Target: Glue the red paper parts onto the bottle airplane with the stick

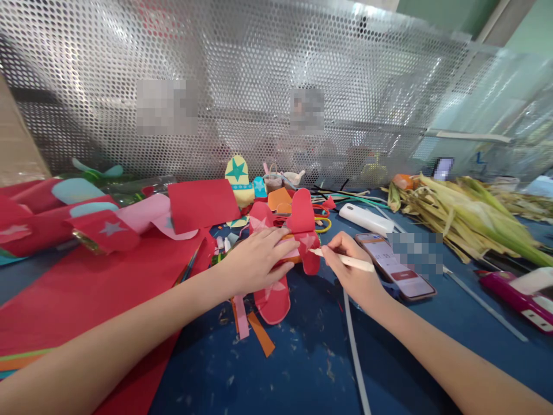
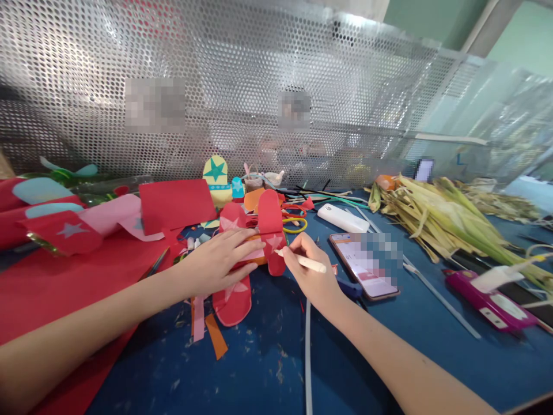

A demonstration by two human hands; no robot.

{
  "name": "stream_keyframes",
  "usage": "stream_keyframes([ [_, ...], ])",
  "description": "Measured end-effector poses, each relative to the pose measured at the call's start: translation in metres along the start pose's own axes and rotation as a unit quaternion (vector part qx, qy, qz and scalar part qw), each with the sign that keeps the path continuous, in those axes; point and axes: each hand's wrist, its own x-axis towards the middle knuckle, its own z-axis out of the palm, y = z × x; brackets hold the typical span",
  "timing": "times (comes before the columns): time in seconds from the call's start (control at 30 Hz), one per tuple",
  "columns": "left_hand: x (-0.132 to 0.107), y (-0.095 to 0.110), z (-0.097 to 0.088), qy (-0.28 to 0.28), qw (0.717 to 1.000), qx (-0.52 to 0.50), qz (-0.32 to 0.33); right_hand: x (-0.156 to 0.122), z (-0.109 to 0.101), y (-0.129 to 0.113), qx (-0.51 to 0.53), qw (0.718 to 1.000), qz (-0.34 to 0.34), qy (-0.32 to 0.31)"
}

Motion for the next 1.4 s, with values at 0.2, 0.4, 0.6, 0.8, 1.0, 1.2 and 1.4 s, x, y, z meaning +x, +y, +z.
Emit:
stream_keyframes([
  [0.2,-0.0006,0.0000,0.0007,-0.001,1.000,0.009,-0.001,-0.0011,0.0009,0.0030,0.005,1.000,0.009,-0.002],
  [0.4,-0.0006,-0.0001,0.0005,0.001,1.000,0.017,0.000,-0.0013,0.0015,0.0040,0.014,1.000,0.015,-0.014],
  [0.6,-0.0007,0.0005,0.0003,-0.001,1.000,0.027,-0.002,-0.0014,0.0014,0.0025,0.018,1.000,0.015,-0.015],
  [0.8,-0.0013,-0.0001,0.0010,-0.002,1.000,0.021,-0.002,-0.0015,0.0015,0.0050,0.011,1.000,0.010,-0.011],
  [1.0,-0.0013,0.0002,0.0007,-0.003,1.000,0.015,-0.002,-0.0009,0.0013,0.0042,0.019,1.000,0.010,-0.013],
  [1.2,-0.0001,0.0006,-0.0012,0.000,1.000,0.011,-0.001,-0.0008,0.0014,0.0028,0.016,1.000,0.012,-0.005],
  [1.4,-0.0003,0.0010,-0.0006,0.000,1.000,0.002,-0.004,-0.0006,0.0008,0.0010,0.023,1.000,0.008,-0.004],
])
